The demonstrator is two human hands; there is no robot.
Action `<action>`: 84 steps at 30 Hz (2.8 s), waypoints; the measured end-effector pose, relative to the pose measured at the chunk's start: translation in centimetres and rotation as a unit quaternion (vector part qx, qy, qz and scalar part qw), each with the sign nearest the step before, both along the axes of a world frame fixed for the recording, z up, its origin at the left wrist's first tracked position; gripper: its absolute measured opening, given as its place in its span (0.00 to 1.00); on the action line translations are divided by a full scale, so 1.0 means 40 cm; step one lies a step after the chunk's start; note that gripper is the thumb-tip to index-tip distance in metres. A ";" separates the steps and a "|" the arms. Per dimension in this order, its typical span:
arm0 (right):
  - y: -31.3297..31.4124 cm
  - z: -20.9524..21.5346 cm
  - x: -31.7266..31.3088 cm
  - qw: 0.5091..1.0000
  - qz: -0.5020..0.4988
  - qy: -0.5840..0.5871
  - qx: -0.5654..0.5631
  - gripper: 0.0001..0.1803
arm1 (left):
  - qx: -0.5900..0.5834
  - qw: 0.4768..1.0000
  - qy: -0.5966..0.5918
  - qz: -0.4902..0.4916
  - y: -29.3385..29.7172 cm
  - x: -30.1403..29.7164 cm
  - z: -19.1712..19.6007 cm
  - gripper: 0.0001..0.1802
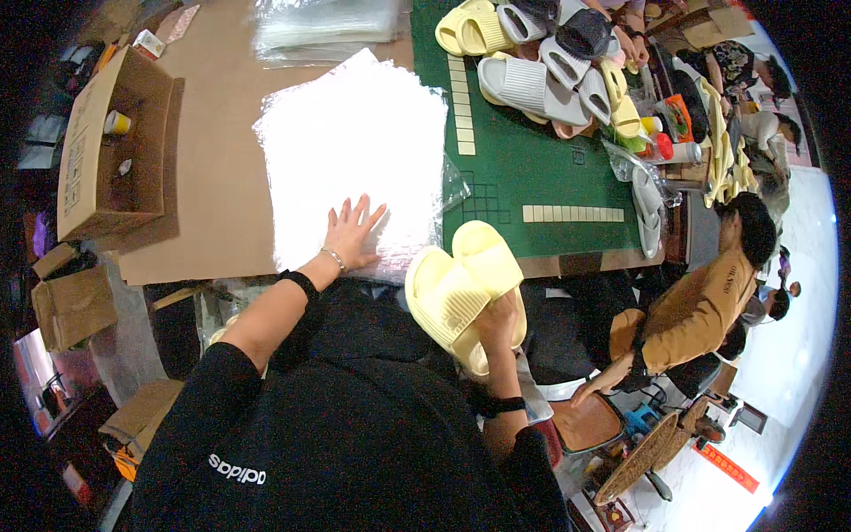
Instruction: Placing pairs of foam sandals into plastic bags and then into a large sack.
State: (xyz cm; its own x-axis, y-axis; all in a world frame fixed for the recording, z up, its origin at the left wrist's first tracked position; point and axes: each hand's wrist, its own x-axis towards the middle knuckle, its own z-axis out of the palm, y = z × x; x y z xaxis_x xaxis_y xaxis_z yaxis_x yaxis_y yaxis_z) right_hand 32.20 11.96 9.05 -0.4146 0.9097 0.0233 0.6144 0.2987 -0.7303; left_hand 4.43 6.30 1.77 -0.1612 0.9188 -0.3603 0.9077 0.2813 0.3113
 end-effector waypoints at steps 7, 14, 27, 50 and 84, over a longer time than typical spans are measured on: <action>-0.002 0.022 0.004 1.000 -0.007 -0.003 -0.008 0.18 | 0.000 0.998 -0.008 -0.069 -0.024 0.014 -0.077 0.37; 0.004 -0.010 0.043 0.999 -0.013 -0.033 0.031 0.15 | 0.133 0.969 -0.207 0.031 -0.027 -0.008 -0.096 0.22; 0.056 -0.001 -0.115 0.972 0.166 -0.126 0.108 0.13 | 0.187 0.933 -0.307 0.019 0.010 -0.011 0.032 0.22; 0.095 -0.032 -0.840 0.994 0.088 0.053 0.031 0.12 | 0.155 0.964 -0.207 -0.055 -0.163 -0.109 0.416 0.24; 0.692 0.048 -0.284 0.896 -0.019 0.395 -0.201 0.25 | -0.087 0.994 0.019 0.067 -0.128 -0.090 -0.084 0.40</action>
